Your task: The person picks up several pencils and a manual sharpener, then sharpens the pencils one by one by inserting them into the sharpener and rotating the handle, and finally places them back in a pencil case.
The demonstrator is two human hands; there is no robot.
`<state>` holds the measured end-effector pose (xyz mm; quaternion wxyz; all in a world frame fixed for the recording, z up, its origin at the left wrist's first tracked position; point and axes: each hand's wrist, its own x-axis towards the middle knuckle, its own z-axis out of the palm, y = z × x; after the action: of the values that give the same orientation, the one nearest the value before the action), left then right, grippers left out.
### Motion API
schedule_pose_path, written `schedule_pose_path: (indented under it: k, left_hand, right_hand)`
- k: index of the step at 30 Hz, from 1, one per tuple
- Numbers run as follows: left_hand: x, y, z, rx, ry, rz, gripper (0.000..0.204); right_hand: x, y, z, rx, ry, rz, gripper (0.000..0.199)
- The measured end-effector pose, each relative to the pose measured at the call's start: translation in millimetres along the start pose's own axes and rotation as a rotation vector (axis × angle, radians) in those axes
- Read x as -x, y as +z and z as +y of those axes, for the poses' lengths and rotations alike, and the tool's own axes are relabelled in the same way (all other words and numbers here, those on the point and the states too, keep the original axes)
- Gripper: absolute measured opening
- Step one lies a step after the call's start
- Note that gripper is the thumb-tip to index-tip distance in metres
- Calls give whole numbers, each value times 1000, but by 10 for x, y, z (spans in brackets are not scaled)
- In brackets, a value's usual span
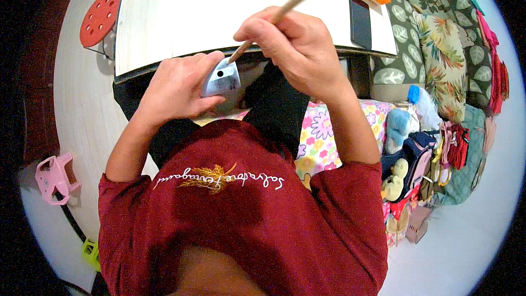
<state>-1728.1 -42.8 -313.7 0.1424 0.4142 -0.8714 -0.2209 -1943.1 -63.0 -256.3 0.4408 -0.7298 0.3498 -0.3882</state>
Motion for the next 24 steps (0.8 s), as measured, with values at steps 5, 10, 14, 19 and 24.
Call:
schedule_pose_path:
  k: [5,10,14,19,24]
  left_hand:
    - [17,43,31,18,39,1,54]
    - [-5,76,19,99,27,62,52]
    - [-77,-13,0,240,18,-36,44]
    - [-92,78,-126,464,-106,-17,55]
    - [-87,144,-256,626,-174,113,70]
  right_hand:
    - [-58,94,-32,243,-27,-117,24]
    - [-75,226,88,307,-44,-166,24]
    - [-66,322,216,458,-63,-239,26]
    - [-145,222,233,330,126,-259,29]
    - [-67,-70,441,103,392,41,41]
